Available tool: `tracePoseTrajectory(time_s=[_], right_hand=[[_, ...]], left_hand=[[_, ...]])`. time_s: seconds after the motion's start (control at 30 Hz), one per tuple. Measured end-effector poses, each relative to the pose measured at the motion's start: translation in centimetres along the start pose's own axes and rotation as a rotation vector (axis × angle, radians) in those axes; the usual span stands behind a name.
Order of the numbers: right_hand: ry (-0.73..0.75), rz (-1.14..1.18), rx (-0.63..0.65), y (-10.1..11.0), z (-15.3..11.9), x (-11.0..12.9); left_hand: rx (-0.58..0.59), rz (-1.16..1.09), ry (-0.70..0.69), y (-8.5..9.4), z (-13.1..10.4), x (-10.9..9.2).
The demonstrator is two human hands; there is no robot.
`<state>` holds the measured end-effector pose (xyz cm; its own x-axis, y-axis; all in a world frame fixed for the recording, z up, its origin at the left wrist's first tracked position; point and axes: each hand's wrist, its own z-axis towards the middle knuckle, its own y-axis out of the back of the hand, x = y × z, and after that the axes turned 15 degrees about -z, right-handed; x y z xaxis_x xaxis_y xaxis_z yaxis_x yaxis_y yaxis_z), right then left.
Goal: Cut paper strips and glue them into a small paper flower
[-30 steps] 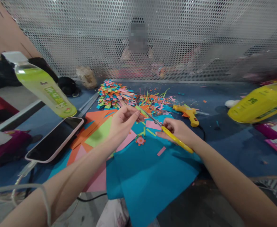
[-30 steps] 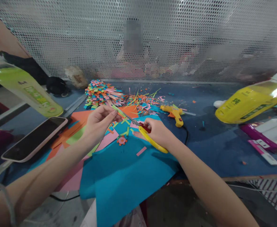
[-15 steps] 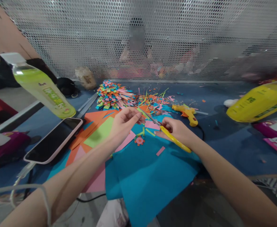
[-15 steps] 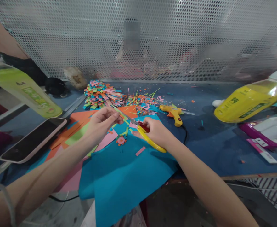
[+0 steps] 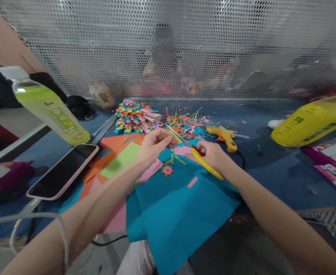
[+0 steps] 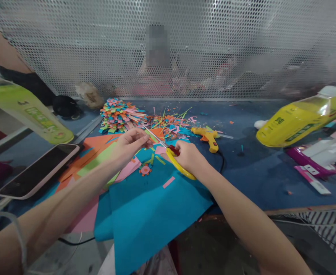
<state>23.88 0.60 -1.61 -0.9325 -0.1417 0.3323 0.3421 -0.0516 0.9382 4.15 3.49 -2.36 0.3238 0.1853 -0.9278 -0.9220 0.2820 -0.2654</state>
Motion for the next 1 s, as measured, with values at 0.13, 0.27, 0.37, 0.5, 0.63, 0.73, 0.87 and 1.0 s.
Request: tracePoseTrajectory(time_s=[0.13, 0.27, 0.37, 0.5, 0.63, 0.73, 0.87, 1.0], right_hand=[[-0.093, -0.120, -0.023, -0.3, 0.7, -0.8], [-0.142, -0.239, -0.022, -0.1, 1.0, -1.3], [-0.157, -0.332, -0.010, 0.0, 1.1, -1.3], [-0.175, -0.363, -0.023, 0.1, 1.1, -1.4], [-0.174, -0.353, -0.029, 0.1, 1.2, -1.6], [-0.177, -0.348, -0.023, 0.1, 1.2, -1.6], [-0.165, -0.319, -0.021, 0.2, 1.1, -1.6], [-0.150, -0.296, -0.029, 0.3, 1.1, -1.7]], left_hand=[[0.181, 0.372, -0.011, 2.0, 0.7, -1.2], [0.357, 0.790, 0.062, 4.1, 0.8, -2.5], [0.432, 1.043, 0.074, 4.9, 0.7, -2.3], [0.360, 1.276, 0.000, 5.0, 0.7, -1.4], [0.310, 1.297, -0.054, 4.7, 0.7, -1.6], [0.468, 1.284, -0.159, 4.2, 0.4, -2.1], [0.628, 1.408, -0.188, 3.5, 0.0, -2.3], [0.665, 1.471, -0.229, 3.2, 0.0, -2.0]])
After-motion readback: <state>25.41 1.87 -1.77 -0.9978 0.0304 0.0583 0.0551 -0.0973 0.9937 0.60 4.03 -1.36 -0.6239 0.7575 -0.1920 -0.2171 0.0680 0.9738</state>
